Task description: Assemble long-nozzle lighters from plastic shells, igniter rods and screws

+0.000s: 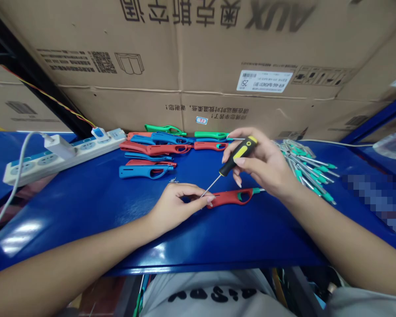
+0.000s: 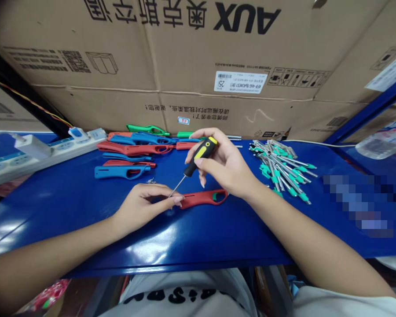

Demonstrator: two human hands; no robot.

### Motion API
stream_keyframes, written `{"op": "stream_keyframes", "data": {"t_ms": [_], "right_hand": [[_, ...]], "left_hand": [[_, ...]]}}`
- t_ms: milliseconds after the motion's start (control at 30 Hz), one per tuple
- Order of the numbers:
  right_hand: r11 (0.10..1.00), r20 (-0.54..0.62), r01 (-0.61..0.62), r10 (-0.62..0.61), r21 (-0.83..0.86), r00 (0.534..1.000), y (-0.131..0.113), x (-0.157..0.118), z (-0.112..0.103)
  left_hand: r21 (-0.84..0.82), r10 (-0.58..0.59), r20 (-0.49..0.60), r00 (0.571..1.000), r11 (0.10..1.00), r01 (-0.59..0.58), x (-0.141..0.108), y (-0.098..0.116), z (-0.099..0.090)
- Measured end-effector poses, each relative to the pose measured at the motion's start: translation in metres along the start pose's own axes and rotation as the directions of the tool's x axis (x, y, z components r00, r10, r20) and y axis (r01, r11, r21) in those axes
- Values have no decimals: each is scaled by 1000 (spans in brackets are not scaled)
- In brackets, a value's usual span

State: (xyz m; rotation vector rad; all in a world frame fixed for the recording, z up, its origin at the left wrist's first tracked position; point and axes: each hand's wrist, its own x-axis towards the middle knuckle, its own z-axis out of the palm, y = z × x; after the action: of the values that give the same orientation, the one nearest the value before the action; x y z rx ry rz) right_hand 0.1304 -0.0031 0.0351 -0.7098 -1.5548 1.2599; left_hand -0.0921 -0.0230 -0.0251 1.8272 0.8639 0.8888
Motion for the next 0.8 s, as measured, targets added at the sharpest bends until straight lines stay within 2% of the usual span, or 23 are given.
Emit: {"op": "stream_keyframes", "data": {"t_ms": [133,300,500,800], "right_hand": [[978,-72,123,-137,-167,988,5,-8,3],[911,-138,230,-291,-342,947,16,-7,-9],[866,-102,255,-327,-429,939,29,-4,-19],[834,-68,277,-350,-478,934,28,-9,-10]], "left_hand": [[59,26,-64,998,998,-22,1,-8,0],[123,48,-96,994,992,-36,3,-12,-1],[118,94,-66,993,989,-86,4,-9,-1],[108,143,-77,987,985,-134,2,-10,-1]]}}
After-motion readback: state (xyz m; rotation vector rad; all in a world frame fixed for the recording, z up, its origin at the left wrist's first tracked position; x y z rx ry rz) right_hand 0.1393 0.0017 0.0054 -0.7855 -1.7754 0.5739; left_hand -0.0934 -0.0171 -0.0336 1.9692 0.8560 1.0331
